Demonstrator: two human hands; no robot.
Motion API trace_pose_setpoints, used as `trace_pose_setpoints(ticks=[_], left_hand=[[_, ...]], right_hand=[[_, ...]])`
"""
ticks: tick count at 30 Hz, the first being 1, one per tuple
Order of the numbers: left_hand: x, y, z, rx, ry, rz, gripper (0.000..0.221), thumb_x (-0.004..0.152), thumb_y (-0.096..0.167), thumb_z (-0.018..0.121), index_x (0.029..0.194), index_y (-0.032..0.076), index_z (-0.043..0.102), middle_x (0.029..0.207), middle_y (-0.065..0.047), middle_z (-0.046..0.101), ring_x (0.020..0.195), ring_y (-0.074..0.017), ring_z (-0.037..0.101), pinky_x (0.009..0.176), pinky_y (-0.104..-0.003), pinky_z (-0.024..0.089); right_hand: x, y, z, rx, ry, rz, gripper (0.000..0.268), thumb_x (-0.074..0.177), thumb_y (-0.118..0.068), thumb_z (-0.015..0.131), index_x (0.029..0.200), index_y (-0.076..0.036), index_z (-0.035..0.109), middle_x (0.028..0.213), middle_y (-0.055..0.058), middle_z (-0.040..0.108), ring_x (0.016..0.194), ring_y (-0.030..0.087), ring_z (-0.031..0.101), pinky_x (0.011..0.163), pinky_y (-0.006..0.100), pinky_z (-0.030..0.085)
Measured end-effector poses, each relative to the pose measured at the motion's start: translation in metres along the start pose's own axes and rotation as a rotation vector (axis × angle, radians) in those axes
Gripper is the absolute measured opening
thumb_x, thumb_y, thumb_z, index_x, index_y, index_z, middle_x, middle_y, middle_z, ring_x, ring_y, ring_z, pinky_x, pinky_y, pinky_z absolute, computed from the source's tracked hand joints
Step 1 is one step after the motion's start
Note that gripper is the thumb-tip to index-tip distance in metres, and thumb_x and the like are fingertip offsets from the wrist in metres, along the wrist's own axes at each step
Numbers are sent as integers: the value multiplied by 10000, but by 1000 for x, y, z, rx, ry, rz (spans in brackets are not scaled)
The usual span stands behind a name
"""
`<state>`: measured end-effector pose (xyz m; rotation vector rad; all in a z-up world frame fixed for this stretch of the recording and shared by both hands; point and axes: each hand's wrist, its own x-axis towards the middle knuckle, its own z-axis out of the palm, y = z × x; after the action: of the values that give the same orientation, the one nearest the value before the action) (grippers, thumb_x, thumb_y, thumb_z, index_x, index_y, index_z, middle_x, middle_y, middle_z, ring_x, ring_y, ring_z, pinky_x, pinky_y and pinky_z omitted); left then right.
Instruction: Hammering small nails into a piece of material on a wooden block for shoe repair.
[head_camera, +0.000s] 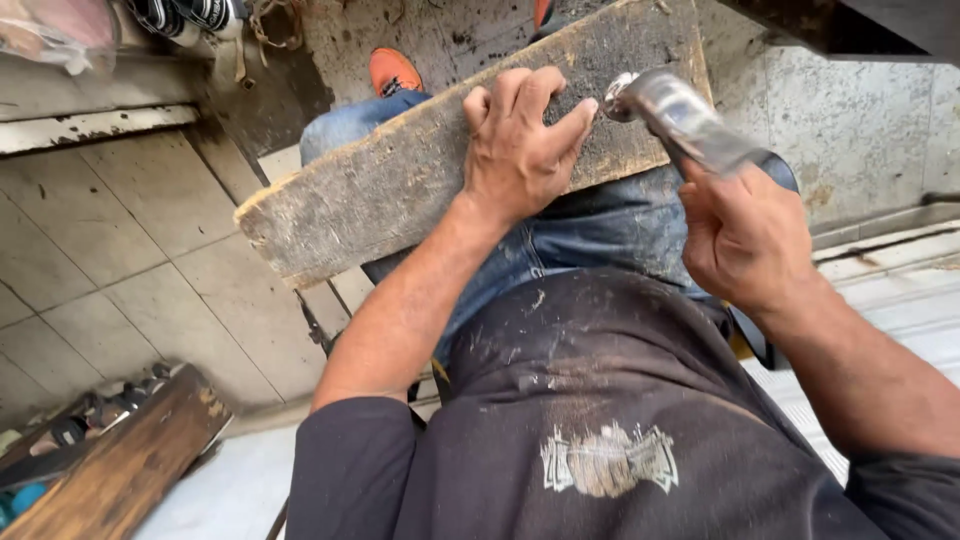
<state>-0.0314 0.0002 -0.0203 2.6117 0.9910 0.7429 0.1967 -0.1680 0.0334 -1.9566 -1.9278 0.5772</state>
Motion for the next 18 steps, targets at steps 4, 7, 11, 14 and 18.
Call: trace_pose_setpoints(ticks=[4, 7, 11, 14, 18], left_hand=[[7, -2, -2, 43, -25, 11, 73, 969, 241, 656, 1030, 269, 683, 1077, -30, 522, 1023, -254, 464, 746, -439, 307], [12, -3, -10, -49, 34, -7, 143, 912, 217, 743, 1036, 283, 716, 1124, -34, 563, 1021, -284, 530, 779, -495, 323], [17, 1, -6, -79, -41, -168, 385, 737, 379, 906, 1059, 285, 718, 1066, 23, 526, 1034, -248, 499, 852, -457, 344], [23, 6, 2, -114, -1, -131, 301, 746, 271, 892, 969, 285, 690, 973, 47, 524, 964, -227, 477, 802, -435, 302], [20, -3, 14, -215, 145, 22, 67, 905, 190, 768, 864, 228, 731, 851, 67, 604, 793, -170, 505, 732, -386, 260]], right_hand=[[19, -7, 0, -51, -112, -22, 76, 1097, -82, 608, 1103, -6, 605, 915, 133, 570, 619, 309, 505, 476, 461, 420], [5, -5, -6, -49, -114, 32, 51, 1098, -60, 560, 1106, -10, 563, 836, 110, 509, 613, 277, 441, 450, 425, 347], [-52, 10, 9, -250, 238, -135, 368, 1101, -92, 701, 1466, -73, 660, 955, 124, 660, 656, 238, 536, 496, 371, 388], [-88, 20, 29, -248, 235, -129, 442, 1066, -74, 786, 1465, -160, 617, 1043, 149, 721, 704, 325, 605, 556, 438, 438], [-97, 17, 44, -362, -33, -33, 349, 1024, -181, 673, 1363, -261, 681, 948, 53, 650, 616, 332, 560, 517, 459, 426]])
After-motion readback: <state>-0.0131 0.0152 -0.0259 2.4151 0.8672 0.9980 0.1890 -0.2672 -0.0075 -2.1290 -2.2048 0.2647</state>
